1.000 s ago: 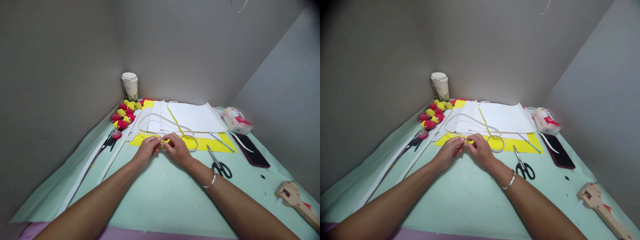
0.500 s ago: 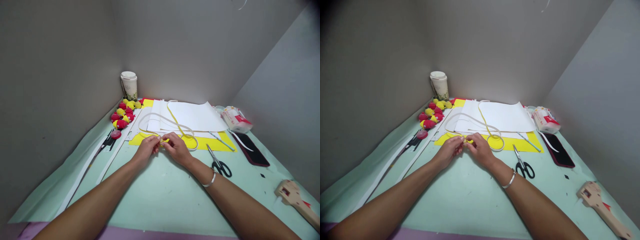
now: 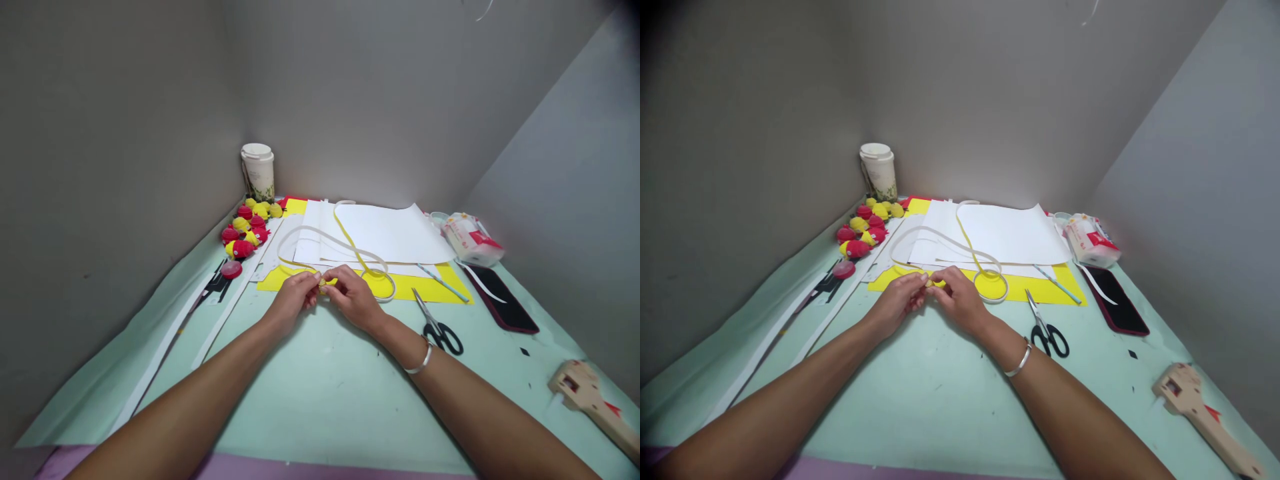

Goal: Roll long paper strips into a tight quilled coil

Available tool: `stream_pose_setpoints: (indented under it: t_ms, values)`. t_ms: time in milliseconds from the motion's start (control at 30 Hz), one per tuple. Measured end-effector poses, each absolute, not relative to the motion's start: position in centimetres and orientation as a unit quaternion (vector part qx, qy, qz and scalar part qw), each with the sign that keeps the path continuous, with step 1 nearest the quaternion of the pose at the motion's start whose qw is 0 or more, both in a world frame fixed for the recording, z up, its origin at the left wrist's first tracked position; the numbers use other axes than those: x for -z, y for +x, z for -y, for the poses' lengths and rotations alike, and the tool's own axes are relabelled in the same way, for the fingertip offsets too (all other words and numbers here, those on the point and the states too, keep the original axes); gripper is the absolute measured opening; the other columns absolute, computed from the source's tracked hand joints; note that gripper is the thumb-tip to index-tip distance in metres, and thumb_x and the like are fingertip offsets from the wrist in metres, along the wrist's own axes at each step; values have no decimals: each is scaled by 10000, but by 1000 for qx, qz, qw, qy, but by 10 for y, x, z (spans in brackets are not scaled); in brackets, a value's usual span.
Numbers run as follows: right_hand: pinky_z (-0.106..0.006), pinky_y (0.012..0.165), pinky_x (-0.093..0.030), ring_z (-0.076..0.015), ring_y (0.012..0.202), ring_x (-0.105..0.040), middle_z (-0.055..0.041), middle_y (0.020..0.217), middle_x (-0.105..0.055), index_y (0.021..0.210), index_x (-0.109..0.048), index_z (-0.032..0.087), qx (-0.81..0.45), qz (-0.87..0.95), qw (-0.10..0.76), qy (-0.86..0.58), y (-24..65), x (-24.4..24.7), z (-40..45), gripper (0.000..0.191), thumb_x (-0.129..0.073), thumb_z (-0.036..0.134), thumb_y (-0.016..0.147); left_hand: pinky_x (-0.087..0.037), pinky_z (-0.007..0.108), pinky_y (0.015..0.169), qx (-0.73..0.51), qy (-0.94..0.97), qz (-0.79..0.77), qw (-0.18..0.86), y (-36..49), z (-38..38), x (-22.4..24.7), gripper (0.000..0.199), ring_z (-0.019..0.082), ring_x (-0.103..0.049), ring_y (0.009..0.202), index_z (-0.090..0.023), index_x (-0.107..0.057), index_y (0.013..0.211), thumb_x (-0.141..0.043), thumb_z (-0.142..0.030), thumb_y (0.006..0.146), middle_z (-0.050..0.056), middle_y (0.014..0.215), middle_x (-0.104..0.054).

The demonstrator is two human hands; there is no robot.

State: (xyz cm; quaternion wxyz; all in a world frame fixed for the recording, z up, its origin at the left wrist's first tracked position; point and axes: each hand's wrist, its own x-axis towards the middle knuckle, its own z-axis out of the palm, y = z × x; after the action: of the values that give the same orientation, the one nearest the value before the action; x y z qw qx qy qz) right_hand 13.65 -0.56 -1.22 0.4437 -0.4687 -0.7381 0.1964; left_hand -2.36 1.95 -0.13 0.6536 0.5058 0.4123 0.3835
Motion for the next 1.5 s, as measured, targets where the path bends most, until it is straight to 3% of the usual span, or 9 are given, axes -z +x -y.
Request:
stream_pose_setpoints:
  t_ms: [1500]
  values:
    - [-280, 700, -473, -147, 764, -564, -32, 928, -591, 981, -631, 228, -204, 734, 445, -470, 136, 14, 5, 117, -568, 239, 883, -319, 223, 477, -375, 508, -409, 659, -25, -21, 1, 288, 79, -428, 493, -150, -561, 704, -617, -423, 778, 2, 628, -531]
